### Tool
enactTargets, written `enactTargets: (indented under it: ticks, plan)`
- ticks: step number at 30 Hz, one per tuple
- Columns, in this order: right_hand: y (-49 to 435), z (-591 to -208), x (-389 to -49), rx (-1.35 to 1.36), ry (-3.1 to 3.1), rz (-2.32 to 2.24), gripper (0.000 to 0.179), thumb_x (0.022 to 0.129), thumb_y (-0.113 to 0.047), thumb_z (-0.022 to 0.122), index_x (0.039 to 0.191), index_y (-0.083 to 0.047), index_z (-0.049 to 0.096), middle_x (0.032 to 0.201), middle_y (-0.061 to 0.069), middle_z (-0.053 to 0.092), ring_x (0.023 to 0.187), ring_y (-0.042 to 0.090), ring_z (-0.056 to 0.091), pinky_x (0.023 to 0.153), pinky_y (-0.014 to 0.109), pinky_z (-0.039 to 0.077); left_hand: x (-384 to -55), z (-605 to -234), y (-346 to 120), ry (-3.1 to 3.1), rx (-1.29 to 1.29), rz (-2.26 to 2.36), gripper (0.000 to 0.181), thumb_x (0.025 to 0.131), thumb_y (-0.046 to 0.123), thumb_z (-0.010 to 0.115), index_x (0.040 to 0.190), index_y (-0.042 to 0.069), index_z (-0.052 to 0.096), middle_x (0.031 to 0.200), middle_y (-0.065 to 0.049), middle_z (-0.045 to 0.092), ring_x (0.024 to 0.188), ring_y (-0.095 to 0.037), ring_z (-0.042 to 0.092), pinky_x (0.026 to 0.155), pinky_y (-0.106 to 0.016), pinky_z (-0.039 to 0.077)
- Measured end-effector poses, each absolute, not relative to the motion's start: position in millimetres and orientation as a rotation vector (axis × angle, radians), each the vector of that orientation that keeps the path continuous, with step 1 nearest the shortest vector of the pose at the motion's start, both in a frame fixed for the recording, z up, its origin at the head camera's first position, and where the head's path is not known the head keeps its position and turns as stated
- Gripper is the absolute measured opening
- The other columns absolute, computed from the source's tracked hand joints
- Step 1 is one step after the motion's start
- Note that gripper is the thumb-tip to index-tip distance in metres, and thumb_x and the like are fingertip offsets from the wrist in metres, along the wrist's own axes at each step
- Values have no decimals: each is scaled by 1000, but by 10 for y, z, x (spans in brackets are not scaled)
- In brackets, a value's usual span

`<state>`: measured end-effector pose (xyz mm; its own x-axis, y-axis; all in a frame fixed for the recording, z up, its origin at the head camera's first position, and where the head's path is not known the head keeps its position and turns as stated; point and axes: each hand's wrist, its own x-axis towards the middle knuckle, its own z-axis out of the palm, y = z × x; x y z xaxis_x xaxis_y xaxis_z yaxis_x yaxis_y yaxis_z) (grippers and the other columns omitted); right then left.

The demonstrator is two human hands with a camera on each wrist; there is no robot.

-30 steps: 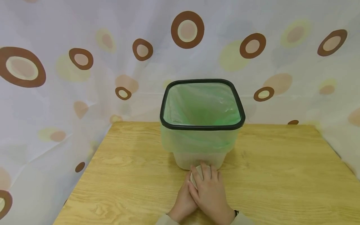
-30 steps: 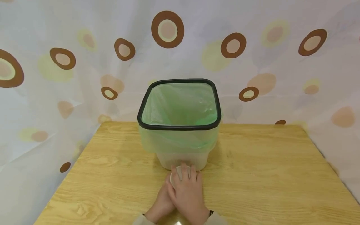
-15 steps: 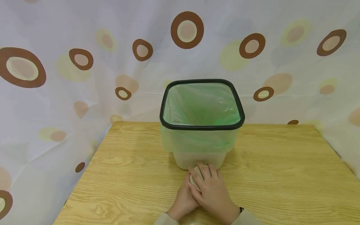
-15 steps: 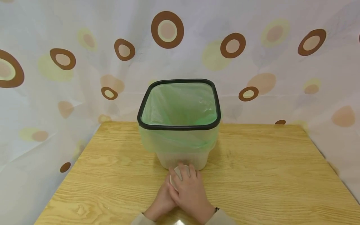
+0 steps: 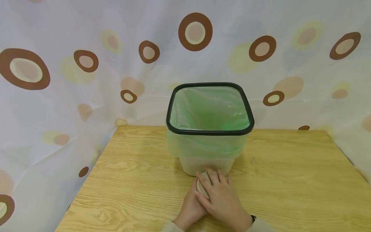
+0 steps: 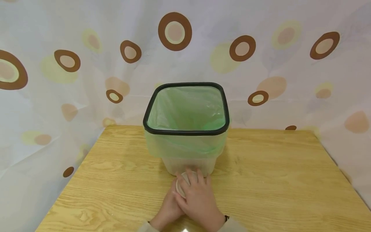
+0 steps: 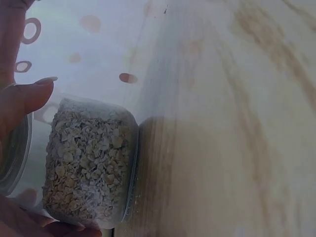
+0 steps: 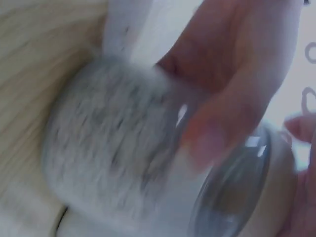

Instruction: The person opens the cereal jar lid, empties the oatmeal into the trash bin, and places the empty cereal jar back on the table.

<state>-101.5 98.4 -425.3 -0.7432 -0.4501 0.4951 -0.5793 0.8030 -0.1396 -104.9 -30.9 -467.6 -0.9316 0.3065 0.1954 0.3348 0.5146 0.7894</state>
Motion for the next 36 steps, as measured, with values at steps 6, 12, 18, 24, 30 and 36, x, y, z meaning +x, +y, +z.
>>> enactTargets:
  ticks: [6,12,18,24,30,36]
  plan:
    - [846,-4353,-1005,629,-2433,311,63,103,-53,25,119,-8,66,116,19,58,100,43,52,68,55,44,-1014,-4709,-309,-2667,-542,-1409,83,82,18,76,141,-11,25,136,-27,47,121,-38,53,94,-42,49]
    - [850,-4411,-1044,637,-2375,305,67,103,-52,17,114,-9,68,111,19,59,94,41,54,59,50,45,-1005,-4707,-317,-2656,-508,-1465,82,81,18,77,140,-11,28,132,-27,51,117,-38,55,90,-42,51]
    - [897,-4417,-1078,713,-2338,307,64,103,-52,20,114,-11,68,110,17,59,93,39,55,56,46,46,-1018,-4703,-325,-2652,-534,-1469,89,78,18,80,141,-13,25,136,-28,47,119,-38,54,91,-42,50]
    - [968,-4400,-1112,814,-2342,302,64,103,-51,19,115,-13,69,112,15,60,95,36,54,61,46,48,-1036,-4698,-331,-2671,-553,-1506,94,76,20,82,143,-10,23,138,-26,45,120,-38,53,91,-42,50]
    - [1036,-4363,-1131,930,-2345,356,58,104,-50,25,117,-15,69,115,14,60,98,36,56,68,50,49,-1052,-4691,-345,-2701,-543,-1562,99,75,22,84,145,-9,21,143,-24,41,123,-37,51,94,-40,48]
    - [1110,-4364,-1173,1047,-2345,396,45,102,-48,37,121,-18,66,118,11,59,103,33,55,74,51,49,-1051,-4682,-368,-2699,-580,-1557,98,73,24,85,143,-8,24,142,-23,42,123,-34,50,96,-38,47]
